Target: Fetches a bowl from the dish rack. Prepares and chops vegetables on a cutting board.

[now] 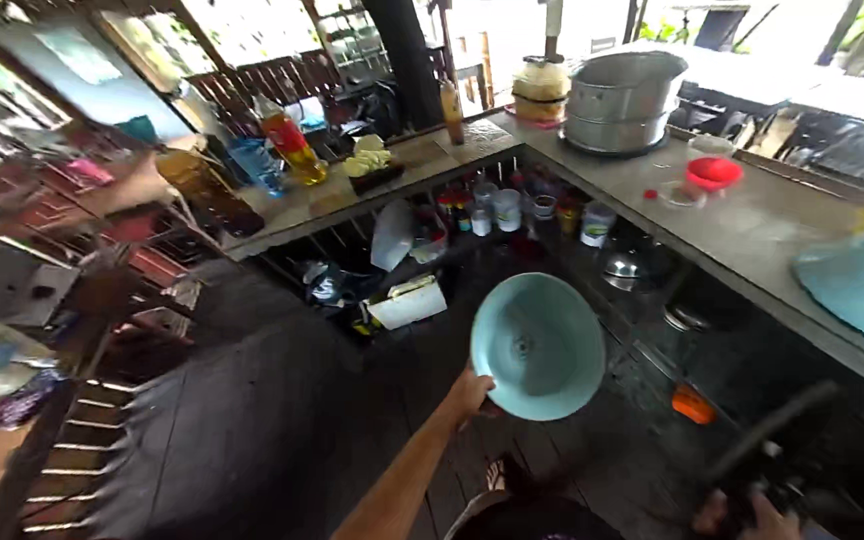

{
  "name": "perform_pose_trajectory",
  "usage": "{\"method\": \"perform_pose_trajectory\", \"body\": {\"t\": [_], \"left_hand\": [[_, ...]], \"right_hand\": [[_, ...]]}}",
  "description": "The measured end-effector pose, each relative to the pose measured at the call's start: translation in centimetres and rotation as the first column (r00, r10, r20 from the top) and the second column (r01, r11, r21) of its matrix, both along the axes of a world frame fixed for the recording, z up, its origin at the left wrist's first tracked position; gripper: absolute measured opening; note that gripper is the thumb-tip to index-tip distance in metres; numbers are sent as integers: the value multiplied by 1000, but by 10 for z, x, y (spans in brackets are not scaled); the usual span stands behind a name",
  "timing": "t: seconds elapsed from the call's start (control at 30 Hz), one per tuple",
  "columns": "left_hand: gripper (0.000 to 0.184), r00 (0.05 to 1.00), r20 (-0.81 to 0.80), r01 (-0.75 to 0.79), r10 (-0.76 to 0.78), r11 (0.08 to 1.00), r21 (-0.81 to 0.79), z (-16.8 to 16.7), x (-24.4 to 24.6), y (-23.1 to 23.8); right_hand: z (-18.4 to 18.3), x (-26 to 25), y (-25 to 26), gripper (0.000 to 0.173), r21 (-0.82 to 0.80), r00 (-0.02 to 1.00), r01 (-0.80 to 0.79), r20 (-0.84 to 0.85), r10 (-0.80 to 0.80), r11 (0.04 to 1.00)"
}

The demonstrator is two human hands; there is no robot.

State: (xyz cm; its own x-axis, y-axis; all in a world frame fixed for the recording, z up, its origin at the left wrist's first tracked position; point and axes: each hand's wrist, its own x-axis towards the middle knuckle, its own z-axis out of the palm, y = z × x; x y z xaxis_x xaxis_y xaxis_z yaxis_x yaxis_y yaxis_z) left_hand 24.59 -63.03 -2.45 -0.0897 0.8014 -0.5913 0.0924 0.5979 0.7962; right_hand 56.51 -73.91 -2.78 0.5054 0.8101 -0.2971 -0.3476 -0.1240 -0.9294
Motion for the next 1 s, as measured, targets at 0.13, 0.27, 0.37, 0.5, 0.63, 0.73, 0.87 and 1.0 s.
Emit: {"method": "perform_pose_trajectory", "body": {"t": [0.13,0.27,0.37,0.5,0.63,0.73,0.87,1.0], "left_hand": [[53,971,35,-234,235,972,-35,-7,-98,22],[50,898,64,-439,434,891,117,9,-162,63],[38,843,103,-536,527,810,239,30,-208,121],[25,841,224,-540,492,787,298,88,-266,240],[38,846,328,-513,421,810,285,117,-322,403],[37,859,301,-494,413,822,282,116,-351,544],[36,825,289,-552,486,805,219,90,-369,705],[36,764,293,-624,575,774,111,57,-384,805]], "right_hand": [[-1,-98,107,25,-14,980,-197,-5,197,980],[5,-163,206,26,7,956,-293,18,293,956],[-1,-194,290,25,72,957,-288,69,283,955],[-10,-235,414,24,136,983,-186,33,183,973],[-18,-288,532,22,131,988,-154,27,152,979],[-21,-328,617,23,155,975,-221,39,218,963],[4,-373,695,23,145,942,-335,78,326,931],[21,-407,746,25,113,854,-498,235,464,860]]}}
